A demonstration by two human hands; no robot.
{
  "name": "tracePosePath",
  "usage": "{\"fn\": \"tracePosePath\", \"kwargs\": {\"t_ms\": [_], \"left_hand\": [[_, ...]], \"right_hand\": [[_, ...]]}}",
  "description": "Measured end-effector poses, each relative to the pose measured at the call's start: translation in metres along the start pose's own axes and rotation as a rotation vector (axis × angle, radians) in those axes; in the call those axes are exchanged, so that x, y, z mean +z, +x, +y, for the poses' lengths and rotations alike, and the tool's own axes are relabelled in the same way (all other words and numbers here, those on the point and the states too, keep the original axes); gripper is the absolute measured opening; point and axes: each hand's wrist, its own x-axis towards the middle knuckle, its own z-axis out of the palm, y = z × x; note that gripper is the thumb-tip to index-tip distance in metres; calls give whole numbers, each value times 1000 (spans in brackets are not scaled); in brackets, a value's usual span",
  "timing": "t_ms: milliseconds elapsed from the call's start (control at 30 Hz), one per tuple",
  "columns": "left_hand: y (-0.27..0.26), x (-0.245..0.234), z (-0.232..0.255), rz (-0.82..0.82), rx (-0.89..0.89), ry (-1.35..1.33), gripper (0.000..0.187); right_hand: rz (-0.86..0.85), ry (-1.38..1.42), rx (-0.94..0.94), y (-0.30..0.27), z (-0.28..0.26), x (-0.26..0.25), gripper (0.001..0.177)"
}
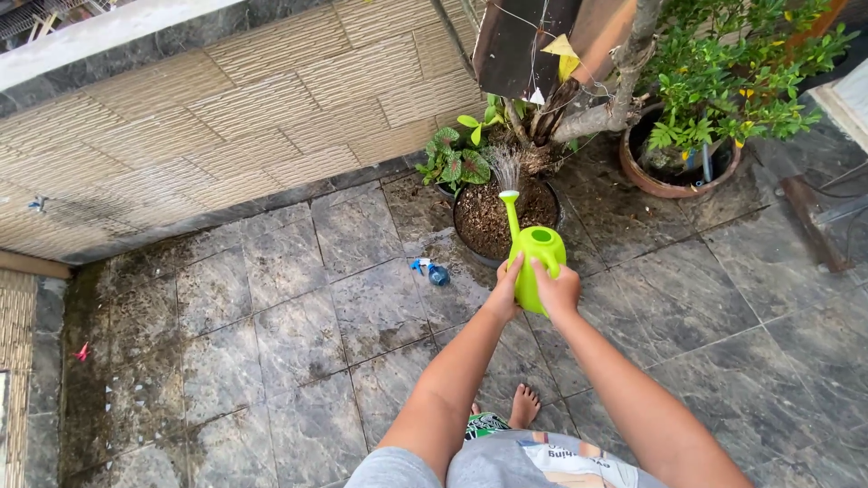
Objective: Filling a small watering can from an outdoor tap and watering a potted plant on a balcony.
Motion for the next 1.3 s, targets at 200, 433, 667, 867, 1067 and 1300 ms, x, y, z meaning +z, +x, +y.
{"fn": "tracePosePath", "kwargs": {"t_ms": [200, 433, 667, 867, 1067, 1300], "left_hand": [[-1, 9, 11, -9, 40, 45, 109], [-10, 27, 42, -74, 111, 85, 106], [-1, 32, 51, -82, 124, 114, 106], [3, 45, 44, -67, 112, 93, 108], [-8, 64, 61, -62, 173, 79, 105], [19, 68, 47, -105, 186, 62, 105]], "right_hand": [[35, 102, 17, 20, -2, 1, 38], [71, 107, -21, 26, -43, -10, 40], [71, 120, 0, 31, -61, -11, 40], [84, 133, 4, 26, -66, -18, 38], [102, 172, -69, 27, -90, -30, 38], [123, 162, -132, 25, -94, -43, 39]]}}
